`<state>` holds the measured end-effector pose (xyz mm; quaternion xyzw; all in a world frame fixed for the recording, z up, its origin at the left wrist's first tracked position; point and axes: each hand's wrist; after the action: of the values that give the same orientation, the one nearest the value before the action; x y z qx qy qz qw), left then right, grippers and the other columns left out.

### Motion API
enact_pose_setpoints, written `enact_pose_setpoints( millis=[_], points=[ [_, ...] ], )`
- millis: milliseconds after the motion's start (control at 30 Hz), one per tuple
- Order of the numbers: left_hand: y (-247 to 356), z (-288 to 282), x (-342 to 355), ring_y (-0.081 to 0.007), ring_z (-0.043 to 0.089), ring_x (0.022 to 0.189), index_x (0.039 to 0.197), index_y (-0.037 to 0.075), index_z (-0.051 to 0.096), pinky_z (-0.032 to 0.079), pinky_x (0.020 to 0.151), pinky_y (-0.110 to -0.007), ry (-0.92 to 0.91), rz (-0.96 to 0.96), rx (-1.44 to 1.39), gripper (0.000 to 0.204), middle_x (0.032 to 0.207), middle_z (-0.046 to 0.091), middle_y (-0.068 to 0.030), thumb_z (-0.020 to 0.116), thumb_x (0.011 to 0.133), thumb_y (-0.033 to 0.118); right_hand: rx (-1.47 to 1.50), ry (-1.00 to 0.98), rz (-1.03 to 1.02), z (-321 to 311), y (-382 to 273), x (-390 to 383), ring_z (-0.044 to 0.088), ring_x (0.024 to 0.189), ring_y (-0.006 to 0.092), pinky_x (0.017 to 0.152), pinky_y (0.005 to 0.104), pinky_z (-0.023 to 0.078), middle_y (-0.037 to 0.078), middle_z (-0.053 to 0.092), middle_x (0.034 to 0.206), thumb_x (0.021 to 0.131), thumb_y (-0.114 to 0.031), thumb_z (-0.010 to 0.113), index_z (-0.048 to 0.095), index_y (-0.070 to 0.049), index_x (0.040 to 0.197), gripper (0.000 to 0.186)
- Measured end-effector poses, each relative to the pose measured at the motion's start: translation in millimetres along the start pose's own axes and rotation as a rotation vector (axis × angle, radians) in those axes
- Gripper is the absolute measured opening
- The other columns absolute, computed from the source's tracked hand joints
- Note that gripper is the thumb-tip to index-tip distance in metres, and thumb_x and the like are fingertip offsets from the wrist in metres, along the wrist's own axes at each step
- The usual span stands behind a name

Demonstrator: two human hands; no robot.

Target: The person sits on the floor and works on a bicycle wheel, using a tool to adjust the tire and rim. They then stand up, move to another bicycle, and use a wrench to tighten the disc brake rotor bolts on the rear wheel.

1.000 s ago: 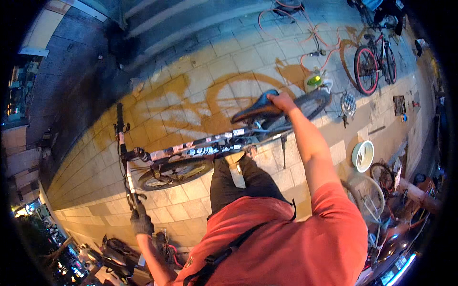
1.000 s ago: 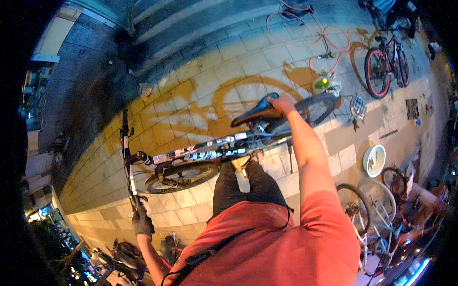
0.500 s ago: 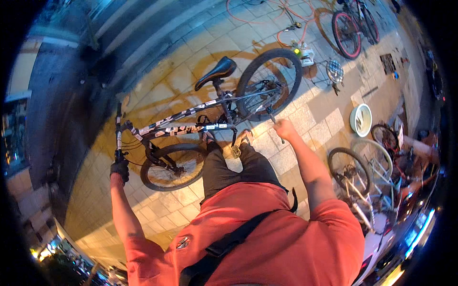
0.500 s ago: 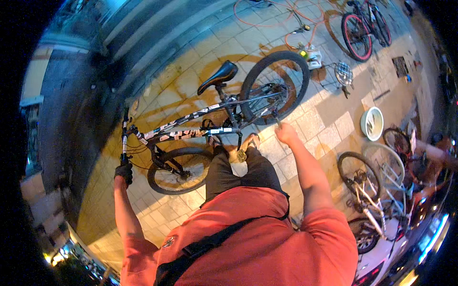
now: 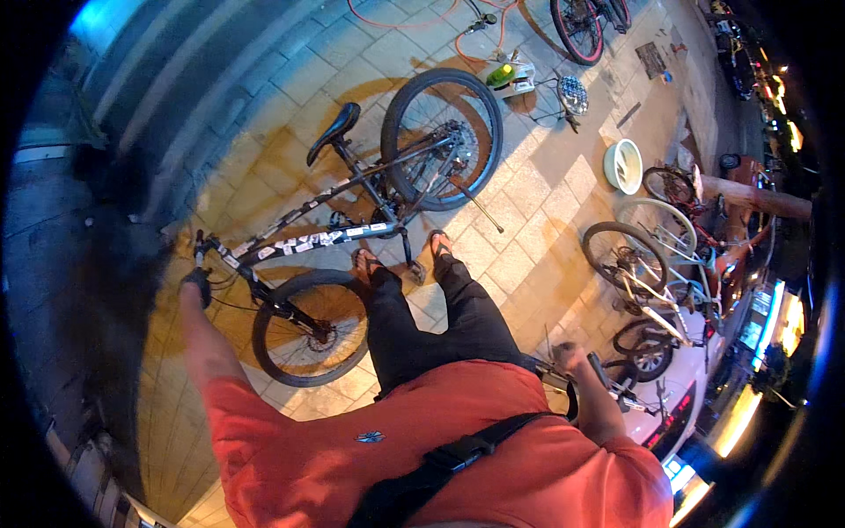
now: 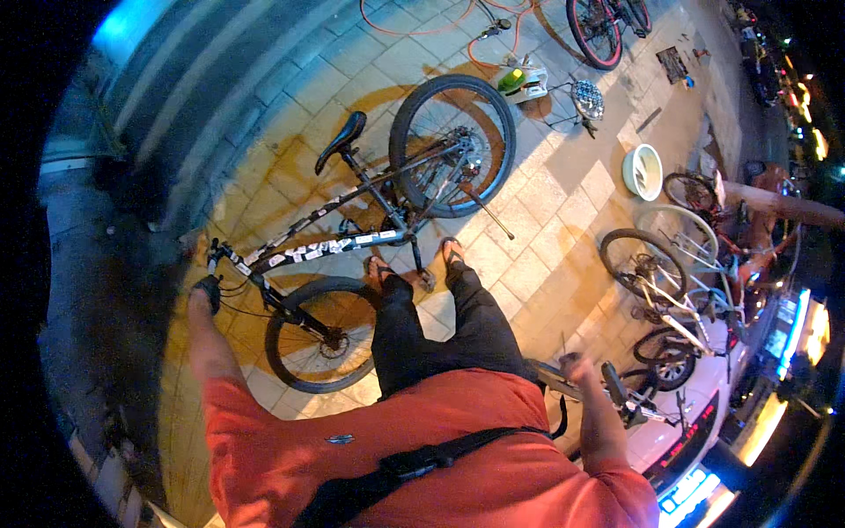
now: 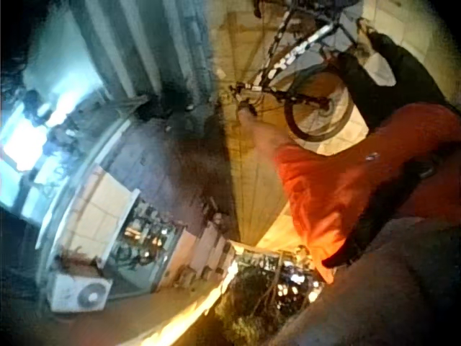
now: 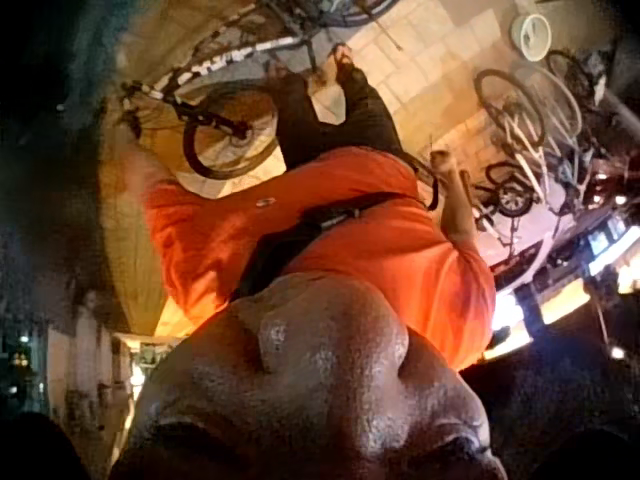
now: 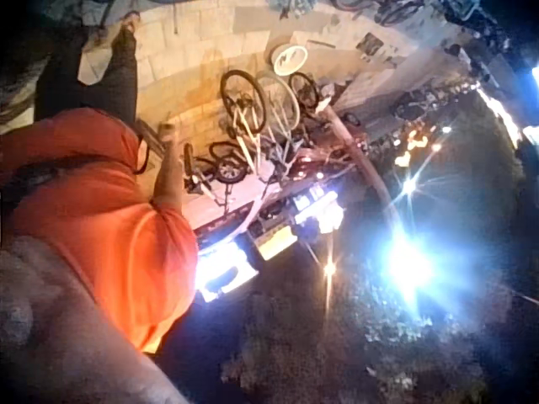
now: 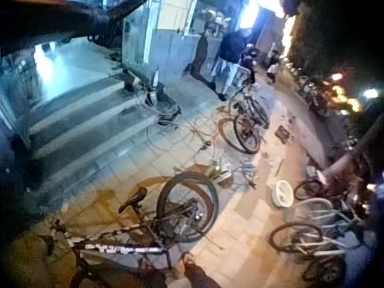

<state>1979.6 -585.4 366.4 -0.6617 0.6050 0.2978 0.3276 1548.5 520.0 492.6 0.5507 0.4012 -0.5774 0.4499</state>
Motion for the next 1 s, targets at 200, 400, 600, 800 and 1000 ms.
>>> enact_pose_setpoints(
  millis=[200,400,600,800,1000],
  points=[
    [63.6,-13.9,-86.4,-0.0283,0.058,0.055,0.096,0.004,0.068,0.046,0.053,-0.045,0.049,-0.085,-0.2,0.047,0.072,0.063,-0.0095,0.049,0.103,0.046,-1.754,0.333,-0.464,-52.6,26.5,-135.1,0.068,0.077,0.026,0.072,0.0387,0.054,0.008,0.071,0.082,0.094,-0.033,0.058,0.072,-0.009,0.097,0.027],
    [30.2,-61.7,-121.6,-0.0203,0.054,0.048,0.093,0.009,0.074,0.037,0.045,-0.037,0.153,-0.184,-0.493,0.038,0.063,0.06,-0.0077,0.079,0.086,0.046,-2.069,0.227,-0.395,18.7,8.6,-185.9,0.07,0.078,0.0252,0.073,0.0382,0.056,0.008,0.075,0.09,0.096,-0.024,0.062,0.073,-0.007,0.107,0.023],
    [12.5,-48.9,-110.4,-0.03,0.07,0.085,0.113,0.011,0.073,0.053,0.071,-0.046,0.577,0.009,-0.021,0.045,0.095,0.071,-0.019,0.075,0.087,0.047,-1.328,0.48,-0.398,183.6,33.0,-212.1,0.071,0.076,0.02,0.064,0.0349,0.056,0.013,0.076,0.093,0.102,-0.027,0.061,0.07,0.0,0.117,0.032],
    [36.5,21.7,-194.6,-0.0411,0.059,0.125,0.143,0.017,0.057,0.051,0.1,-0.052,0.899,0.003,0.197,0.056,0.138,0.059,-0.0185,0.063,0.092,0.038,-1.397,0.424,-0.463,111.4,10.5,-183.4,0.073,0.085,0.0204,0.074,0.0352,0.055,0.015,0.077,0.093,0.1,-0.025,0.063,0.071,0.0,0.116,0.031],
    [11.9,266.7,-231.3,-0.0359,0.064,0.112,0.13,0.004,0.062,0.052,0.09,-0.047,0.661,0.009,0.047,0.061,0.128,0.063,-0.0214,0.063,0.093,0.052,-1.18,0.359,-0.567,7.9,-24.8,-78.4,0.071,0.075,0.0168,0.069,0.036,0.056,0.012,0.075,0.087,0.096,-0.029,0.069,0.072,-0.001,0.114,0.033]
  ],
)
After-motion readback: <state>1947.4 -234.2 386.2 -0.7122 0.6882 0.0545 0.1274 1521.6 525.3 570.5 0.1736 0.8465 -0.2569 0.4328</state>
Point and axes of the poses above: each hand's wrist, its own x-axis towards the middle knuckle, its own z-axis out of the palm, y = z × x
